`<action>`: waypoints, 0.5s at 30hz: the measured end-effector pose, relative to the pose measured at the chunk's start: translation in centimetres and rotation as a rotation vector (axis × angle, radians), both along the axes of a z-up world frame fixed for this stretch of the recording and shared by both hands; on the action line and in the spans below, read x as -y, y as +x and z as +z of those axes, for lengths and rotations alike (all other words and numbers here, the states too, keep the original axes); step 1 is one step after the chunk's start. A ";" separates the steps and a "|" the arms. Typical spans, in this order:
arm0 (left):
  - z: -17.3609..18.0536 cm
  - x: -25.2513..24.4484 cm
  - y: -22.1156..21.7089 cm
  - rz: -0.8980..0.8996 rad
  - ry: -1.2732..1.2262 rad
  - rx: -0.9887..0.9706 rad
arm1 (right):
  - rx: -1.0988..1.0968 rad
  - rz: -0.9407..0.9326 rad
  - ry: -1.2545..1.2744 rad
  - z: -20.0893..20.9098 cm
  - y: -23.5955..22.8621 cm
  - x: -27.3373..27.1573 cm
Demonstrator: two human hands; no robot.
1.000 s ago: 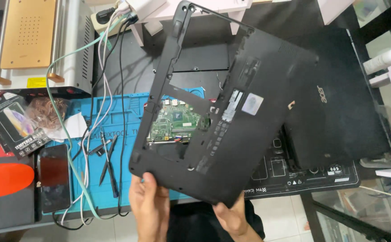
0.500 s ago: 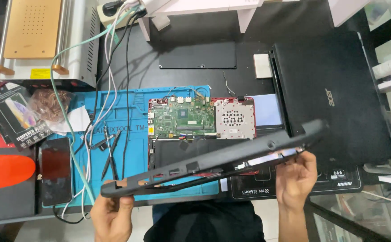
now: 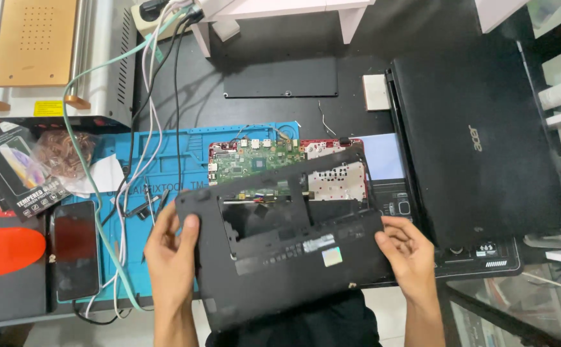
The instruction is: The person assembles a laptop by placing the battery into the chassis and securing it with screws. They then attach the bottom cover, connect internal cables, and align the casing to complete the assembly.
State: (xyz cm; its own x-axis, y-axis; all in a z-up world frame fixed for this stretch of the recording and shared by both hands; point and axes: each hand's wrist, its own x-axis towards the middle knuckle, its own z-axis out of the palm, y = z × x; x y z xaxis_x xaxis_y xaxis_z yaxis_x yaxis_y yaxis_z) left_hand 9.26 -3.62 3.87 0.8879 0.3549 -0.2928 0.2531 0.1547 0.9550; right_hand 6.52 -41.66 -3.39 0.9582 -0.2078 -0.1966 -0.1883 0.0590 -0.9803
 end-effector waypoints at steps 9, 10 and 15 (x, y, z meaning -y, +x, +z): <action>-1.0 1.3 8.6 -0.090 0.659 -0.004 | -0.112 -0.033 -0.126 2.9 5.3 -3.1; -1.6 1.2 9.0 -0.095 0.659 -0.003 | -0.113 -0.038 -0.126 3.2 5.6 -3.2; -2.5 1.2 9.9 -0.171 0.907 0.162 | -0.120 -0.047 -0.204 3.1 5.8 -3.5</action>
